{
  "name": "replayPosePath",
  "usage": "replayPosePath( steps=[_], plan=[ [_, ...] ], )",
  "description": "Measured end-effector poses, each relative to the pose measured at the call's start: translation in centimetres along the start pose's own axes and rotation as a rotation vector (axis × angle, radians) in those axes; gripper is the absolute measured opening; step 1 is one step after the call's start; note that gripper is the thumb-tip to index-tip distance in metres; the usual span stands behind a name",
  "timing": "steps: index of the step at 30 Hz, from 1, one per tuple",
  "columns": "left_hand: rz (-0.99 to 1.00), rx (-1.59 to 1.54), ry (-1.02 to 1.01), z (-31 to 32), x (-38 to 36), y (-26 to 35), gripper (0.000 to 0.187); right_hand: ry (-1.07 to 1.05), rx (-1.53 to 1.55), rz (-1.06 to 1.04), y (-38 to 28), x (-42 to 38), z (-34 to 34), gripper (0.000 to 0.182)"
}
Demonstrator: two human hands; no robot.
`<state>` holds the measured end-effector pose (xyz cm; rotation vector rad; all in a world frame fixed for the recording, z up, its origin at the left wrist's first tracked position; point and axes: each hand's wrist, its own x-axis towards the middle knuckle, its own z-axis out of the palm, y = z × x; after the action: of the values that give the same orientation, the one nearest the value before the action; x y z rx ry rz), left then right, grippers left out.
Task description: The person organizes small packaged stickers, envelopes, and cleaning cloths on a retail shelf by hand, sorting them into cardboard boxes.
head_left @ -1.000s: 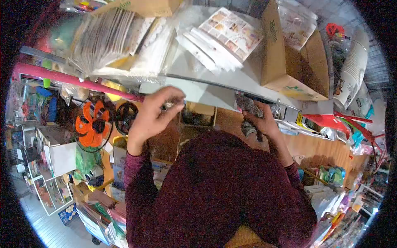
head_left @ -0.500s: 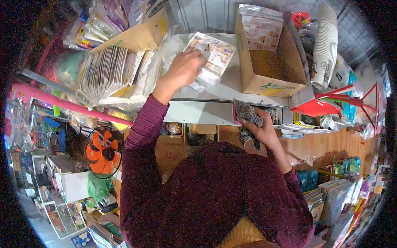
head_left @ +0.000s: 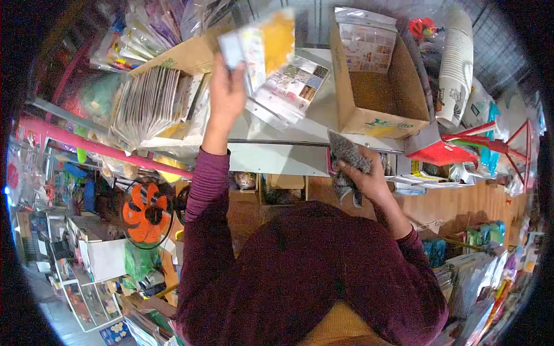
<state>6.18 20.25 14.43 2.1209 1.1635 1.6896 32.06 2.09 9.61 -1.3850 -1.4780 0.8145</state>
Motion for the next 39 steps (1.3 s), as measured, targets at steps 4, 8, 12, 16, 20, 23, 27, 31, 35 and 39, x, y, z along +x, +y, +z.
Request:
replayPosePath(
  steps=[4, 8, 12, 16, 20, 23, 27, 31, 35, 39],
  plan=[
    [-0.365, -0.662, 0.235, -2.1, -0.1, 3.2, 0.028, -0.001, 0.325, 0.091, -1.9, 2.1, -0.7, 0.019],
    [-0.756, -0.721, 0.332, -1.7, -5.2, 2.8, 0.030, 0.281, 0.456, -0.134, -5.5, 4.5, 0.0, 0.024],
    [-0.800, -0.755, 0.354, 0.0, -10.0, 1.5, 0.033, 0.390, 0.022, -0.625, -6.4, 9.1, 3.7, 0.048],
    [-0.855, -0.860, 0.292, 0.0, -11.3, 3.5, 0.042, -0.073, -0.367, -0.809, -6.0, 11.0, 10.7, 0.069],
    [-0.784, -0.928, 0.264, -0.1, -12.0, 2.1, 0.049, -0.353, -0.520, -0.824, -2.3, 8.4, 13.4, 0.060],
    [-0.871, -0.787, 0.217, -0.3, -11.8, 3.1, 0.042, -0.338, -0.532, -0.812, -1.2, 10.2, 13.2, 0.052],
    [-0.781, -0.433, 0.129, 0.4, -11.5, 2.2, 0.035, -0.208, -0.638, -0.692, -0.4, 12.5, 12.9, 0.045],
    [-0.780, -0.435, 0.143, 0.7, -11.7, 2.0, 0.035, -0.137, -0.605, -0.542, -0.2, 14.2, 12.8, 0.047],
    [-0.763, -0.456, 0.168, 0.6, -12.0, 2.0, 0.035, -0.165, -0.585, -0.627, 0.0, 11.3, 13.0, 0.046],
    [-0.744, -0.515, 0.182, 0.7, -12.3, 1.4, 0.036, -0.233, -0.350, -0.735, 0.5, 7.0, 12.5, 0.046]
  ],
)
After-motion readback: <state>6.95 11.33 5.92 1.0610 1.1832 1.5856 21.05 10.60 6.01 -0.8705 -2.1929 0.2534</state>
